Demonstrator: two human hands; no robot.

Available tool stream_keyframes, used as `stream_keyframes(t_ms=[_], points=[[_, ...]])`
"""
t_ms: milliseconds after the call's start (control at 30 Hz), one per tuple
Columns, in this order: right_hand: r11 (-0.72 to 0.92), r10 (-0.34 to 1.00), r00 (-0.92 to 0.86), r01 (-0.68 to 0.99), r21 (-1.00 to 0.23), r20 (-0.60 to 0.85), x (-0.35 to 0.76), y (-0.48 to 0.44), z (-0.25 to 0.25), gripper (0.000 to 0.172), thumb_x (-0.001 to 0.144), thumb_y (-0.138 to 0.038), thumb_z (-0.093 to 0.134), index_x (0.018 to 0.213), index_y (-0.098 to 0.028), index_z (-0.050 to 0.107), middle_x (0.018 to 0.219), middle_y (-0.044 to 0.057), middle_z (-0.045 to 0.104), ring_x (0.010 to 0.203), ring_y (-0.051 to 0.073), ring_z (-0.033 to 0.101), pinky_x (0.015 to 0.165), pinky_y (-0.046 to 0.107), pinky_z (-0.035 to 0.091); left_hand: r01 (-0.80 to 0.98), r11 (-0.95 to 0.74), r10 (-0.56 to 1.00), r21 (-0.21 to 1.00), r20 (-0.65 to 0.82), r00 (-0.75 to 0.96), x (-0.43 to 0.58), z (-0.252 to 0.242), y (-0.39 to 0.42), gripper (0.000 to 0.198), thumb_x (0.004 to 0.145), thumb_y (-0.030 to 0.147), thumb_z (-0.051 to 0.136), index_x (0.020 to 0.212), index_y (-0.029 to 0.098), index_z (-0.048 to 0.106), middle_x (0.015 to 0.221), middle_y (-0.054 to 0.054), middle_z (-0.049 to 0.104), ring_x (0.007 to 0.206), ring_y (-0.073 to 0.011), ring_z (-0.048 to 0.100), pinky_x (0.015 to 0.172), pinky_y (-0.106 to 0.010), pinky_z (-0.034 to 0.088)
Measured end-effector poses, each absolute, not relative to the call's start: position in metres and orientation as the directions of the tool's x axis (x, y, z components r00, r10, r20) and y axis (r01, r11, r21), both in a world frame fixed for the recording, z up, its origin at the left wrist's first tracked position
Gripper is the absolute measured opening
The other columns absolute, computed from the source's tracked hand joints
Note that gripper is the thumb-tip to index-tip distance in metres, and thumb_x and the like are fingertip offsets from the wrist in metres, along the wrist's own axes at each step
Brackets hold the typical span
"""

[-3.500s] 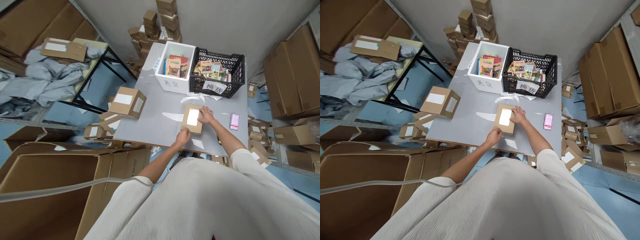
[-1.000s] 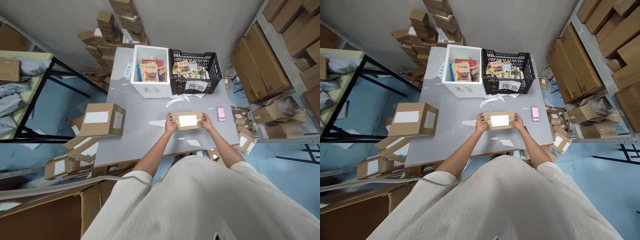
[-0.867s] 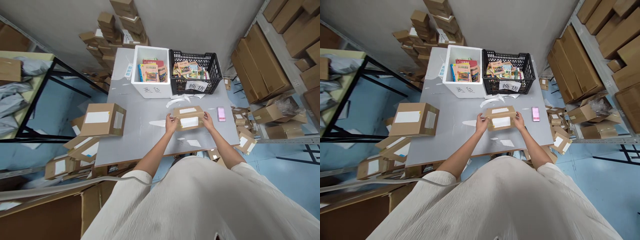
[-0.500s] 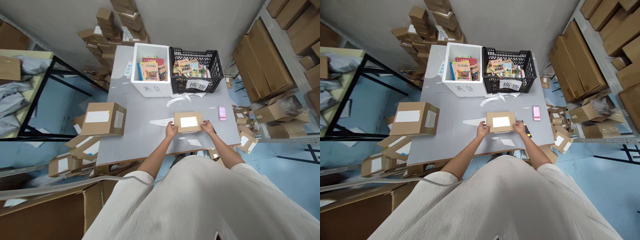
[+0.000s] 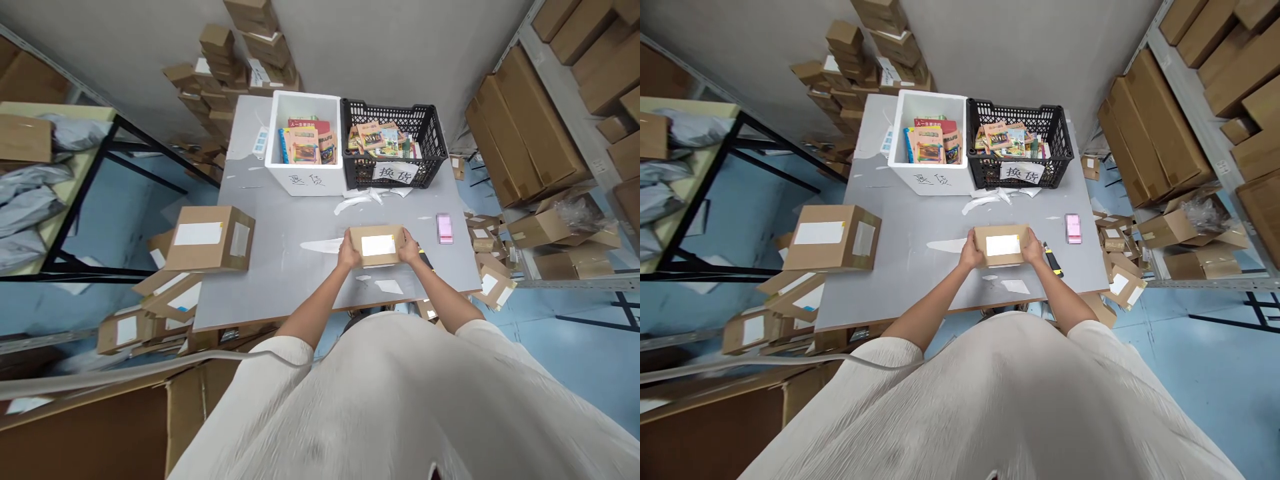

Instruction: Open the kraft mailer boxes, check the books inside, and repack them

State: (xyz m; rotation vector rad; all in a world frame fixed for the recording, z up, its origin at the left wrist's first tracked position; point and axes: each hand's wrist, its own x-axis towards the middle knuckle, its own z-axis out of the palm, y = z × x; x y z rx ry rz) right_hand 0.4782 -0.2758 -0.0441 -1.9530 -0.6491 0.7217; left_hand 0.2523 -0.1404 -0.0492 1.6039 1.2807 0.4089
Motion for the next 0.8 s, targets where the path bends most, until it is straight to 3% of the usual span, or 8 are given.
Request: stream_keyframes(t_ms=[133, 267, 367, 533, 633, 800], points=[[-0.481, 0.635, 0.741, 0.156, -0.863, -0.22, 0.474, -0.273, -0.036, 0.086, 0.079, -0.043, 0.08, 0.161, -0.025, 0.06, 0.144, 0.013, 0.074, 0.135, 0.034, 0.071, 0.12, 0.055, 0.054, 0.461, 0.115, 0.888, 0.88, -0.299, 0.349, 0.255, -0.036, -0.136, 0.106, 0.082, 0.015, 0.079, 0.177, 0.026, 0.035, 0.16, -0.015, 0.066, 0.142, -0.0345, 0.067, 0.12, -0.047, 0.055], [-0.43, 0.629, 0.761, 0.17, -0.887, -0.159, 0.479, -0.268, -0.029, 0.085, 0.086, -0.049, 0.075, 0.166, -0.029, 0.052, 0.152, 0.013, 0.068, 0.136, 0.029, 0.069, 0.12, 0.046, 0.055, 0.415, 0.122, 0.925, 0.902, -0.255, 0.282, 0.256, -0.027, -0.131, 0.088, 0.096, 0.039, 0.076, 0.174, 0.027, 0.036, 0.156, -0.013, 0.062, 0.14, -0.0279, 0.066, 0.118, -0.04, 0.053], [-0.482, 0.567, 0.805, 0.154, -0.863, -0.173, 0.485, -0.267, -0.03, 0.077, 0.092, -0.06, 0.068, 0.158, -0.023, 0.058, 0.145, 0.016, 0.069, 0.129, 0.029, 0.069, 0.116, 0.044, 0.056, 0.449, 0.128, 0.927, 0.884, -0.267, 0.262, 0.254, -0.027, -0.132, 0.073, 0.105, 0.052, 0.068, 0.168, 0.025, 0.043, 0.133, -0.009, 0.068, 0.127, -0.0248, 0.069, 0.112, -0.037, 0.053], [-0.649, 0.488, 0.833, 0.147, -0.747, -0.26, 0.489, -0.285, -0.042, 0.056, 0.087, -0.061, 0.068, 0.124, -0.02, 0.075, 0.117, 0.013, 0.076, 0.116, 0.032, 0.071, 0.112, 0.045, 0.057, 0.563, 0.137, 0.898, 0.815, -0.343, 0.278, 0.245, -0.039, -0.146, 0.051, 0.106, 0.044, 0.065, 0.151, 0.023, 0.056, 0.096, -0.002, 0.066, 0.107, -0.0262, 0.07, 0.1, -0.038, 0.053], [-0.615, 0.536, 0.811, 0.183, -0.767, -0.237, 0.487, -0.297, -0.049, 0.047, 0.086, -0.057, 0.068, 0.116, -0.022, 0.076, 0.112, 0.01, 0.079, 0.112, 0.031, 0.072, 0.108, 0.044, 0.058, 0.586, 0.089, 0.899, 0.805, -0.318, 0.3, 0.239, -0.044, -0.155, 0.048, 0.103, 0.04, 0.068, 0.147, 0.024, 0.058, 0.099, -0.002, 0.067, 0.103, -0.0259, 0.07, 0.097, -0.038, 0.054], [-0.559, 0.565, 0.805, 0.209, -0.803, -0.184, 0.486, -0.293, -0.047, 0.047, 0.085, -0.044, 0.066, 0.123, -0.019, 0.076, 0.13, 0.015, 0.079, 0.114, 0.03, 0.074, 0.112, 0.044, 0.057, 0.609, 0.007, 0.92, 0.793, -0.244, 0.307, 0.236, -0.045, -0.16, 0.043, 0.104, 0.039, 0.067, 0.144, 0.027, 0.058, 0.111, -0.006, 0.068, 0.114, -0.0286, 0.069, 0.102, -0.04, 0.054]])
